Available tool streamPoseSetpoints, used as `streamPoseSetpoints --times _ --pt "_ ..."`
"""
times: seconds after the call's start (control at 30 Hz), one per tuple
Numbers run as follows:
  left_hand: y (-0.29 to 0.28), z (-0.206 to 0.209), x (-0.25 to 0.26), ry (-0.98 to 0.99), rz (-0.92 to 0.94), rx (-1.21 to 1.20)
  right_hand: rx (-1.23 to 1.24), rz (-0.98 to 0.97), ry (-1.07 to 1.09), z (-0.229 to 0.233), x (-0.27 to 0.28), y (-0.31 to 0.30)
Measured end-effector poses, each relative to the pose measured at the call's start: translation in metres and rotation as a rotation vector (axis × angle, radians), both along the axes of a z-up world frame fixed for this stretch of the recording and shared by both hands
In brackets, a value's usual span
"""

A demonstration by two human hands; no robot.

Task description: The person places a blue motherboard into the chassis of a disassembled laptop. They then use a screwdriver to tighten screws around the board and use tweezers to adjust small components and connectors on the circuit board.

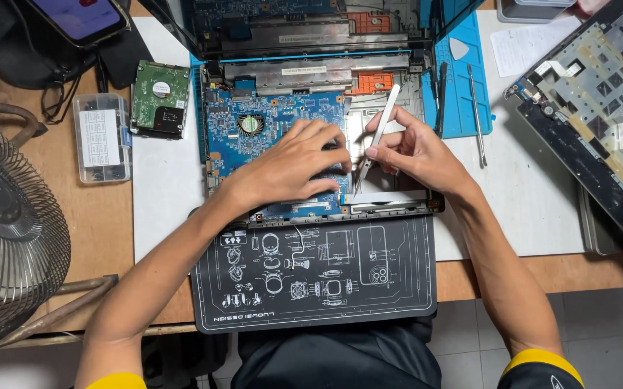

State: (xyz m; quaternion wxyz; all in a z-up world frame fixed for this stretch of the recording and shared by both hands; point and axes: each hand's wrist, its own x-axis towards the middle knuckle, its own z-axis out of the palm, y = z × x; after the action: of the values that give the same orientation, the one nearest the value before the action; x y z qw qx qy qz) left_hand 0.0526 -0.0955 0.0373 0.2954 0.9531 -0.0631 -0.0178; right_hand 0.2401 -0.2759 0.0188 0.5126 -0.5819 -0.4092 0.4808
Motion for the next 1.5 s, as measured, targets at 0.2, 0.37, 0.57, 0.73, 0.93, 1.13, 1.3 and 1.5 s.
streamPoseSetpoints --times 0.2,0.37,0.57,0.73,0.93,1.13,1.3,1.5 --pt "-0.003 0.004 0.0 0.06 -0.103 0.019 0.019 -0.018 0.036 -0.009 0.007 0.0" --pt "-0.005 0.007 0.0 0.098 -0.109 0.037 0.027 -0.009 0.043 -0.01 0.008 0.0" --pt "-0.005 0.004 0.0 0.09 -0.118 0.012 0.026 -0.003 0.051 -0.014 0.009 0.001" --pt "-0.001 -0.006 0.0 0.049 -0.139 -0.005 0.009 -0.013 0.049 -0.012 0.006 0.001" --pt "0.008 -0.021 0.001 -0.01 -0.095 -0.117 0.007 -0.027 0.035 -0.009 0.003 0.002" --pt "0.009 -0.022 0.002 -0.016 -0.087 -0.138 -0.016 -0.031 0.005 -0.003 -0.001 0.002" --pt "0.01 -0.023 0.003 -0.017 -0.088 -0.145 -0.001 -0.039 0.007 -0.001 -0.004 0.003" --pt "0.01 -0.024 0.003 -0.013 -0.087 -0.156 0.001 -0.051 -0.019 -0.005 -0.005 0.004"
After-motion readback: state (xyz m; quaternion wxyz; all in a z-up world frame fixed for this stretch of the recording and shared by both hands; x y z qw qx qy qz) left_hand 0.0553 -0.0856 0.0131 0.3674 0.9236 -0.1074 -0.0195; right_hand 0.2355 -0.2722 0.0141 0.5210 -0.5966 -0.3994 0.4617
